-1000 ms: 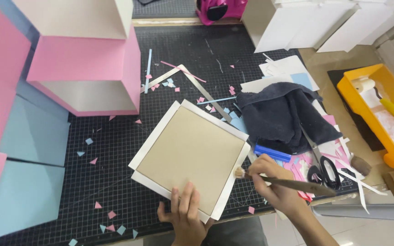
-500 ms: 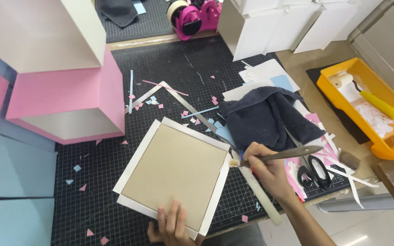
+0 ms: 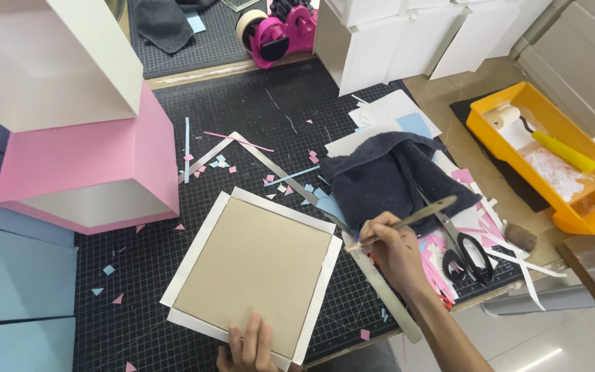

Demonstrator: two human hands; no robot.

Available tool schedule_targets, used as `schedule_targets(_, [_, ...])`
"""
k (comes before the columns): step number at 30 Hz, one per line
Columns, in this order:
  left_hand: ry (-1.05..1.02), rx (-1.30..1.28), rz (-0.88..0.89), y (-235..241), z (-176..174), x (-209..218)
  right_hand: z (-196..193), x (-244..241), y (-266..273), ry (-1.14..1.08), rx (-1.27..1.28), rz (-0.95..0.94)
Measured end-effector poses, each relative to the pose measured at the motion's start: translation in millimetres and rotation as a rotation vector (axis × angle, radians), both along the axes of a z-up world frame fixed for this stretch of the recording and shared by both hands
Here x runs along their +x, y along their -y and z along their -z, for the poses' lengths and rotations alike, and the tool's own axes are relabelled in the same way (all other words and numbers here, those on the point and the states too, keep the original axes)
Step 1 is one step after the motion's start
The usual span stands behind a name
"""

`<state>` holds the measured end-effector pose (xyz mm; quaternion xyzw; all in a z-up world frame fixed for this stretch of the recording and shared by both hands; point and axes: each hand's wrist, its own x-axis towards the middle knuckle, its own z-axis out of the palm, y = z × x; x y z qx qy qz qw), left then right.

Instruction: The person assembles a white paper box by folding and creasing its edges with a bone folder, then uses a small brush to apply adhesive to the inner edges. They press the edges with a blue plastic scraper to secure the assembly. The person works at a cluttered craft table with other pink and blue boxes nearby.

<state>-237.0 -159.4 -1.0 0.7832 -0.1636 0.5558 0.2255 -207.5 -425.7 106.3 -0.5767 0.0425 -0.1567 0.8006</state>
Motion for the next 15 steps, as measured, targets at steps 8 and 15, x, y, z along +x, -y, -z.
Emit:
schedule_targets(8, [-0.138,-0.119,0.016,15.7,-21.2,-14.6,-6.3,-4.3,-6.3,-0.104,0.283,0.154])
schedule_targets(15, [-0.267,-0.063,0.055,12.0,-29.6,-27.3,-18.8,-12.9,-23.7,-0.083,0.074,0.168])
